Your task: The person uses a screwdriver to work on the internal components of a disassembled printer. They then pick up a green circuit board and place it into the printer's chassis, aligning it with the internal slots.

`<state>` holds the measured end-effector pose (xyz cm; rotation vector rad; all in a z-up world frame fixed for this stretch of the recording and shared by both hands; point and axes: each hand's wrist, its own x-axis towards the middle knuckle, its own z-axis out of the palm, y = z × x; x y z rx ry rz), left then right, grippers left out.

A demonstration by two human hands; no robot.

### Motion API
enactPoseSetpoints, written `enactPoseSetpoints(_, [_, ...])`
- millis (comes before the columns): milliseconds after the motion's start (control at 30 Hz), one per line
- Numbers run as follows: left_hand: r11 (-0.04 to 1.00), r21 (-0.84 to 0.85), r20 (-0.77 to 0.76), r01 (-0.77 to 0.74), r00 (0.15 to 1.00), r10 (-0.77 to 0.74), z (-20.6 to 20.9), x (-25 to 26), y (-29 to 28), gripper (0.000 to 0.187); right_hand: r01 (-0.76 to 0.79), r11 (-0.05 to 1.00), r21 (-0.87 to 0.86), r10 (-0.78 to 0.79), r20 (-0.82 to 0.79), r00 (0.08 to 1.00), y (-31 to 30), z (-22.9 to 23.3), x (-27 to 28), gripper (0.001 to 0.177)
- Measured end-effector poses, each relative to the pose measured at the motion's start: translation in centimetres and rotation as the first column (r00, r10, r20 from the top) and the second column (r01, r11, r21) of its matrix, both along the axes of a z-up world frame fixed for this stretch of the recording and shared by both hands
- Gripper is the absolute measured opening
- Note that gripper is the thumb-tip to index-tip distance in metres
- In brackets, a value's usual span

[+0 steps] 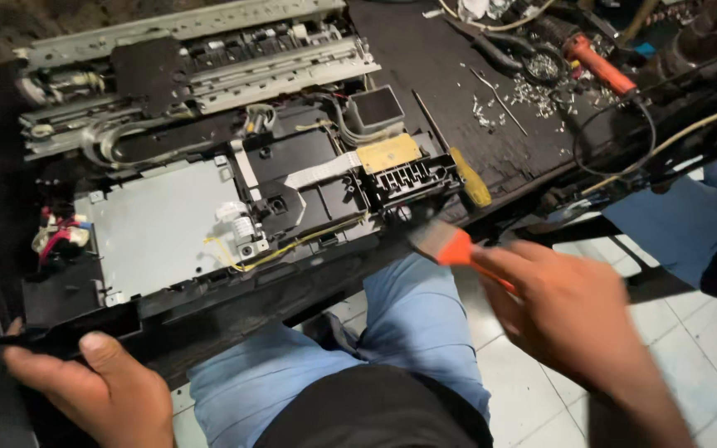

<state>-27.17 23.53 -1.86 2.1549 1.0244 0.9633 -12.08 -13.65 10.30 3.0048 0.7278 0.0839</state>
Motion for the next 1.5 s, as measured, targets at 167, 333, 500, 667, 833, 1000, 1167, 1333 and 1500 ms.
enactPoseSetpoints(167, [0.996, 0.082, 0.074, 0.045, 0.996, -0.051, 0.8, 0.1, -0.5, 0.055, -0.148, 0.952, 0.266, 0.119, 0.124, 0.985, 4.1, -5.0, 1.6, 0.026])
enactPoseSetpoints(333, [0.986, 0.167, 0.126, 0.019, 0.991, -0.041, -0.2, 0.5, -0.5, 0.057, 0.099, 0.98, 0.171, -0.055, -0.243, 0.969, 0.8, -0.4, -0.9, 0.03])
enactPoseSetpoints(500, [0.983, 0.121, 0.197, 0.141, 0.967, -0.163, 0.1, 0.3, -0.6, 0.056, 0.03, 0.97, 0.242, -0.072, 0.165, 0.984, 5.0, -4.4, 0.9, 0.014])
enactPoseSetpoints(667, [0.978, 0.173, 0.167, 0.118, 0.975, -0.147, 1.0, 0.8, -0.9, 0.05, 0.454, 0.891, 0.014, -0.445, -0.181, 0.877, 5.1, -3.7, -0.7, 0.018])
enactPoseSetpoints(833, [0.98, 0.144, 0.205, 0.135, 0.965, -0.163, 0.8, 0.7, -0.7, 0.053, 0.474, 0.874, -0.106, -0.485, -0.238, 0.841, 4.9, 0.4, -2.1, 0.02])
enactPoseSetpoints(1000, [0.976, 0.075, 0.245, 0.203, 0.945, -0.215, 2.0, 0.6, -0.8, 0.053, 0.431, 0.898, 0.085, -0.413, -0.171, 0.895, 8.6, -2.4, 0.7, 0.029])
enactPoseSetpoints(1167, [0.972, 0.022, 0.278, 0.234, 0.933, -0.231, 1.6, 0.5, -0.5, 0.053, 0.516, 0.789, -0.333, -0.605, -0.274, 0.748, 6.2, 1.6, -2.4, 0.019])
enactPoseSetpoints(1333, [0.973, 0.063, 0.267, 0.223, 0.935, -0.231, 3.0, 0.8, -0.8, 0.054, 0.523, 0.822, -0.226, -0.565, -0.208, 0.799, 7.3, 0.5, -1.4, 0.022])
enactPoseSetpoints(1500, [0.957, 0.071, 0.319, 0.281, 0.903, -0.288, 2.5, 0.9, -0.6, 0.055, 0.447, 0.893, 0.061, -0.436, -0.134, 0.89, 8.9, -1.2, 0.0, 0.031])
